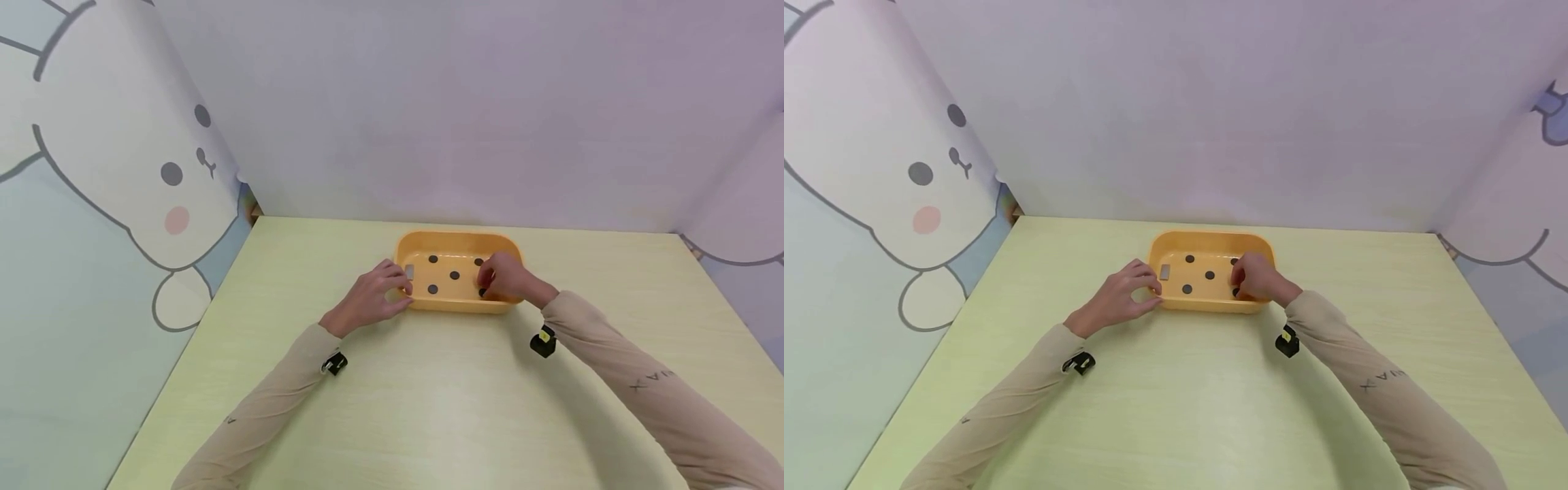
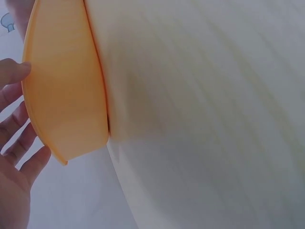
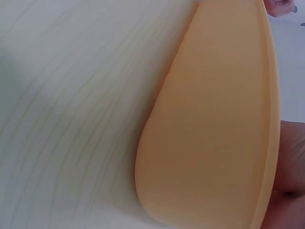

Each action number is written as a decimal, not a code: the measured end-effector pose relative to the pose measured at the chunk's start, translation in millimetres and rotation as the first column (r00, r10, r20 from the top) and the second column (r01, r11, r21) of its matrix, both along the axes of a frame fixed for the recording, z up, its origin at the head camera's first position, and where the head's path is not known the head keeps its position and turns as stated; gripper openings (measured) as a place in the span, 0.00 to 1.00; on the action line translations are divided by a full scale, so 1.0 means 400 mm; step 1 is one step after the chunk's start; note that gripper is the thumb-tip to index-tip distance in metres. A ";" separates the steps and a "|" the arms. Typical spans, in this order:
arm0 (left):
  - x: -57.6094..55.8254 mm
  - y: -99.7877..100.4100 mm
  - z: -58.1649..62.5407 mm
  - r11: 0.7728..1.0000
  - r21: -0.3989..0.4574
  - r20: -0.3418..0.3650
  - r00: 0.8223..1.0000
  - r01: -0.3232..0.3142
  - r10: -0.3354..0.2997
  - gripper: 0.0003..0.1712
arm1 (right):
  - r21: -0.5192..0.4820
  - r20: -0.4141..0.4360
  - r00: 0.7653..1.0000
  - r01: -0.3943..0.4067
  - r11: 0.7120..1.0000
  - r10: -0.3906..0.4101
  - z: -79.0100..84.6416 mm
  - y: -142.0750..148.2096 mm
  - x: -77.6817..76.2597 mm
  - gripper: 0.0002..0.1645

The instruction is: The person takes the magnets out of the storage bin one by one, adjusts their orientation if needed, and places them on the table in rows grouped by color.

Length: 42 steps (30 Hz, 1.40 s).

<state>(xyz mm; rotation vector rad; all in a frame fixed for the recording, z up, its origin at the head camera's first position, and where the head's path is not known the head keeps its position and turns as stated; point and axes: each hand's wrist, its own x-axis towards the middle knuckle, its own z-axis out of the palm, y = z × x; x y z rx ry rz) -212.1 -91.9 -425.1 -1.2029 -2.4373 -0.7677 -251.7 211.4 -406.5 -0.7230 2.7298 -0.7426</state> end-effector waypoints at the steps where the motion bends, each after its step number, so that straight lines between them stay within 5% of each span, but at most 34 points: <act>1: 0.001 0.000 0.001 1.000 -0.001 0.002 1.000 0.000 0.000 0.05 | 0.003 -0.006 1.000 -0.005 1.000 0.005 -0.001 0.000 0.000 0.10; 26: 0.000 0.001 0.001 1.000 -0.004 0.017 1.000 -0.004 0.005 0.06 | 0.072 -0.034 0.996 -0.086 0.994 0.088 0.003 -0.008 0.012 0.07; 42: 0.004 -0.002 0.002 1.000 -0.010 0.020 1.000 -0.013 0.013 0.05 | -0.071 -0.034 0.999 -0.034 0.997 0.031 0.003 0.000 0.021 0.10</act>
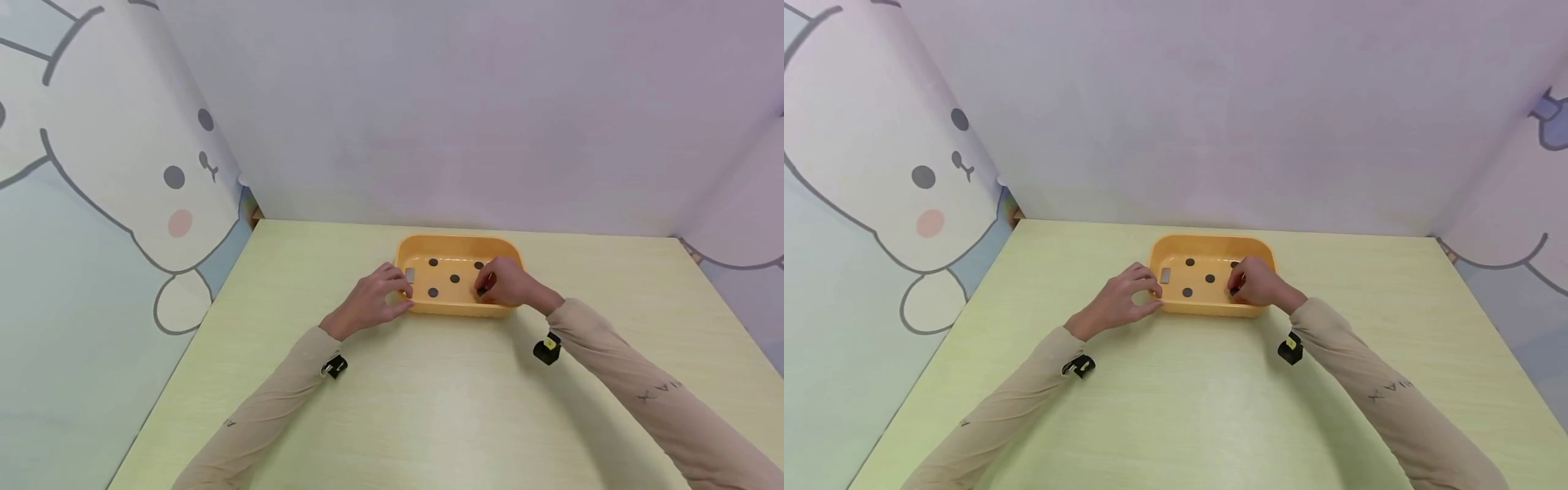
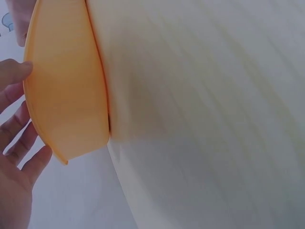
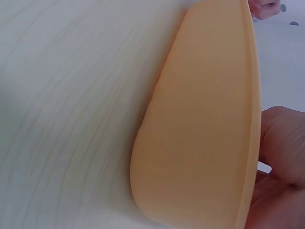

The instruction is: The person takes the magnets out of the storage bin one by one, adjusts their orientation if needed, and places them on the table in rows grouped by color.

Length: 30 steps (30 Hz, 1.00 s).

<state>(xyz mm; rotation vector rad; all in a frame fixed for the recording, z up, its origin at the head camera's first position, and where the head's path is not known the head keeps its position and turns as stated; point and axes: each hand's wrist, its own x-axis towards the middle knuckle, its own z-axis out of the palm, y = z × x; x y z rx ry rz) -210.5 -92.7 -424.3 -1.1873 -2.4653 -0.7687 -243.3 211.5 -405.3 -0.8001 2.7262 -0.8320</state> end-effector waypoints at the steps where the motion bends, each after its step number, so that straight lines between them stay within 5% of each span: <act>1: 0.000 0.000 -0.001 1.000 -0.001 0.000 1.000 -0.001 0.001 0.05 | -0.007 0.001 1.000 0.005 1.000 -0.005 0.004 0.000 0.003 0.10; 30: 0.008 0.000 0.010 1.000 0.012 0.023 1.000 0.000 0.000 0.04 | -0.113 0.006 0.999 0.051 0.992 -0.050 0.081 0.057 0.060 0.10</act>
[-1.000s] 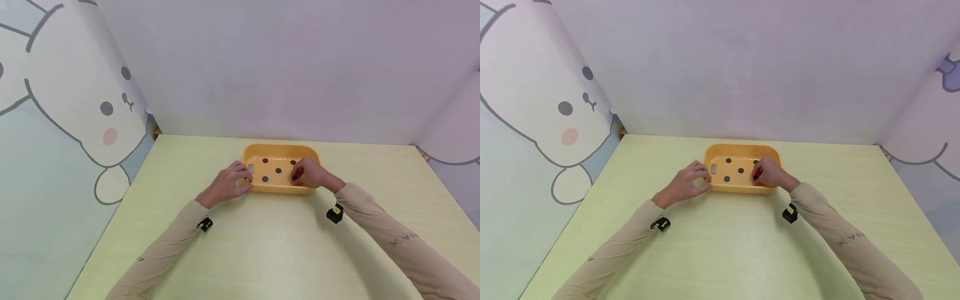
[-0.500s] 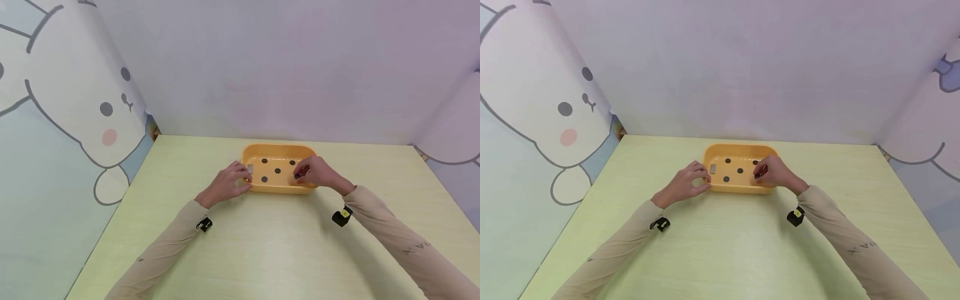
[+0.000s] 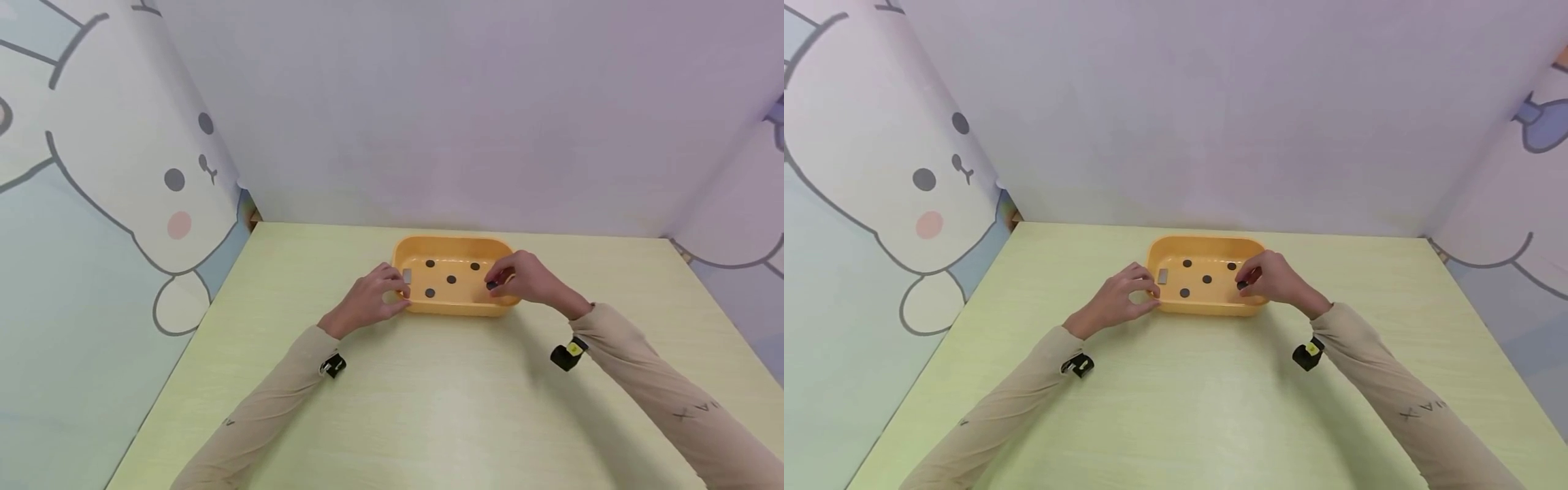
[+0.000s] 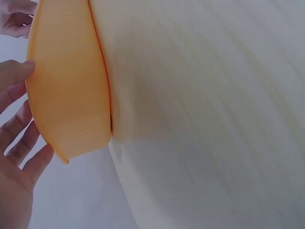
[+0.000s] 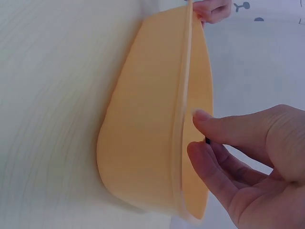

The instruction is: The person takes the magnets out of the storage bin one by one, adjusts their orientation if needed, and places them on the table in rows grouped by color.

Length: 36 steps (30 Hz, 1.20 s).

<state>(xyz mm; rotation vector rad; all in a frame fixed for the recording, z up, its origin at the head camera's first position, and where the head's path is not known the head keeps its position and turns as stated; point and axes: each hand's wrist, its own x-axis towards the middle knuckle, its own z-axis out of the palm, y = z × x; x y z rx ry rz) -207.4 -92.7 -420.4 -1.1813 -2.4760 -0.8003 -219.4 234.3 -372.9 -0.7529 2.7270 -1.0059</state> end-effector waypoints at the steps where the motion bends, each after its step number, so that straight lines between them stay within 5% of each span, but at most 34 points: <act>1: 0.000 0.000 -0.001 1.000 0.000 0.000 1.000 0.001 -0.001 0.04 | 0.001 0.001 1.000 0.003 1.000 -0.003 0.002 0.003 0.000 0.10; 24: -0.006 0.003 -0.012 0.999 0.032 0.012 1.000 -0.007 0.007 0.05 | -0.035 -0.039 0.998 0.041 0.999 -0.043 0.031 0.073 -0.003 0.11; 36: -0.005 0.007 -0.013 1.000 0.012 0.010 1.000 -0.028 0.027 0.05 | 0.035 -0.001 0.992 0.123 0.992 -0.123 0.025 0.111 -0.017 0.13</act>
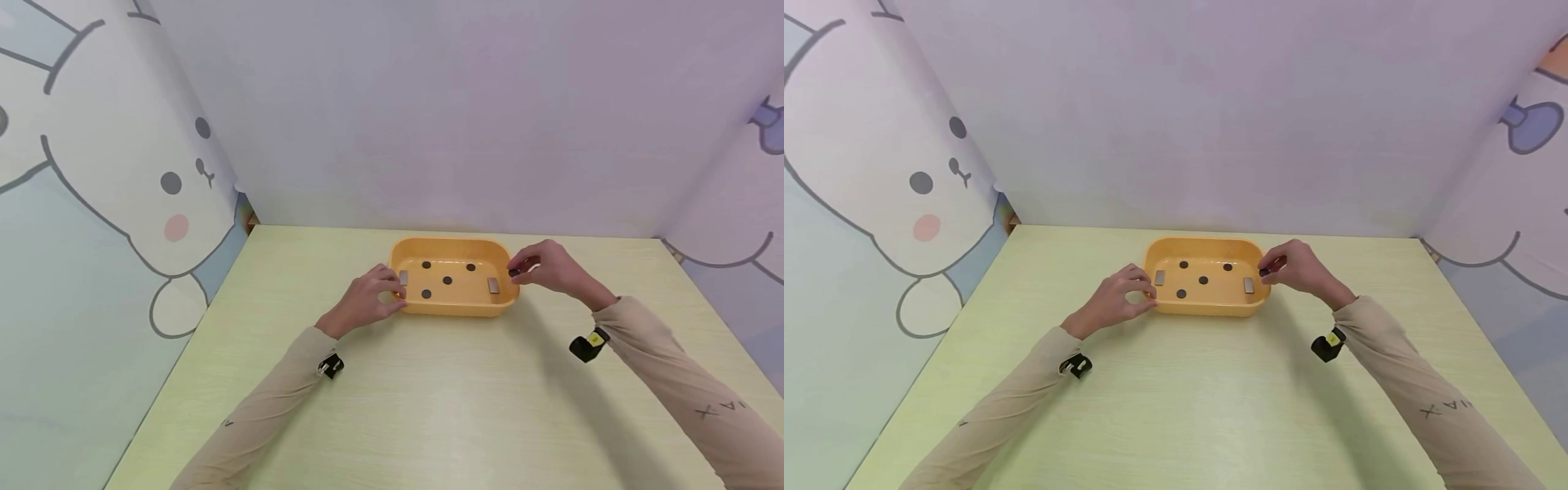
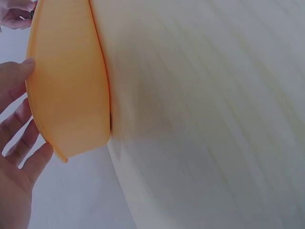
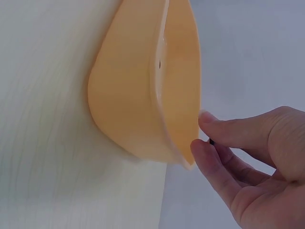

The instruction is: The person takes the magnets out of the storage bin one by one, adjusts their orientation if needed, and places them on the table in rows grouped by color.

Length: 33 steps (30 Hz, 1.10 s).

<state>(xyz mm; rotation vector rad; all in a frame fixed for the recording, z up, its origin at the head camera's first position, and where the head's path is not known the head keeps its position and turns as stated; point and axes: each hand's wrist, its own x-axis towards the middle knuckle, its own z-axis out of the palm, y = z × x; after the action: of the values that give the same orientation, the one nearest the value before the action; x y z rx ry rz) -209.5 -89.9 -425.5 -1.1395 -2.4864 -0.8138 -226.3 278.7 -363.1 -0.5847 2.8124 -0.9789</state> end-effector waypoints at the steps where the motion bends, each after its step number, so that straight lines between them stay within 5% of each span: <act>1: 0.000 0.000 0.000 1.000 -0.003 -0.004 1.000 -0.001 0.001 0.05 | 0.001 -0.001 1.000 0.001 1.000 -0.001 0.000 0.003 -0.001 0.13; 19: -0.004 -0.001 -0.001 1.000 -0.013 -0.001 1.000 -0.001 0.001 0.06 | 0.011 0.041 0.997 0.070 0.998 -0.070 -0.014 0.050 -0.025 0.14; 33: -0.001 0.001 -0.001 1.000 -0.023 -0.007 1.000 -0.004 0.004 0.06 | 0.018 0.098 0.990 0.102 0.995 -0.103 -0.062 0.075 -0.042 0.14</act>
<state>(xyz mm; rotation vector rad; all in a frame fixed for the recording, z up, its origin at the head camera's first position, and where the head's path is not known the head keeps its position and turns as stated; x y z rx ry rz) -209.8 -89.6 -425.9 -1.1427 -2.4979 -0.7808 -243.2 308.8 -387.9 -0.3823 2.7830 -0.9771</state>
